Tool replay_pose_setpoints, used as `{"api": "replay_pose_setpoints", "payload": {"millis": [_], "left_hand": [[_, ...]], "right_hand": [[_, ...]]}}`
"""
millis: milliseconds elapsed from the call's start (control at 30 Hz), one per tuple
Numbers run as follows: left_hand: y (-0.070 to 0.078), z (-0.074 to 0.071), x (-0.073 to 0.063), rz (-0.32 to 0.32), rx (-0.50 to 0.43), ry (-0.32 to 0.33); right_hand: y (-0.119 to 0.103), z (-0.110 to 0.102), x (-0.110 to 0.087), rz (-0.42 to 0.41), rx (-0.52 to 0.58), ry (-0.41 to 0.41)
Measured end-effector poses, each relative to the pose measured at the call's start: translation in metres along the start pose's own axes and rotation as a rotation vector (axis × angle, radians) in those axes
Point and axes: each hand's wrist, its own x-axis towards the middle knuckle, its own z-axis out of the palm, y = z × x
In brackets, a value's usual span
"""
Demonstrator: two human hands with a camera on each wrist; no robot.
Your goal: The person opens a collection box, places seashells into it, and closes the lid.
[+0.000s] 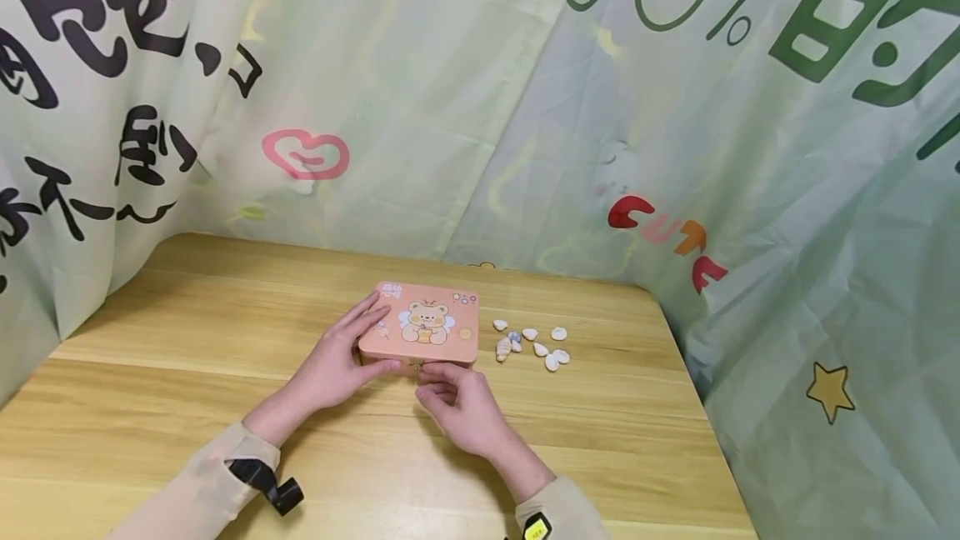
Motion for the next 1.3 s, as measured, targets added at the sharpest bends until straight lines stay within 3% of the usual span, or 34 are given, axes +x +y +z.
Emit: {"api": "replay_pose_setpoints", "payload": {"millis": [567, 833, 1300], "left_hand": [[0.001, 0.0, 0.0, -0.015, 0.009, 0.0], [0.0, 0.0, 0.0, -0.012, 0.012, -0.005], [-0.001, 0.0, -0.001, -0.009, 0.024, -0.008]], "right_hand": [[-0.002, 0.011, 0.007, 0.033, 0.152, 0.161], [-0.002, 0.013, 0.009, 0.058, 0.22, 0.192], [-0.005, 0.012, 0.011, 0.117, 0.211, 0.207]]}}
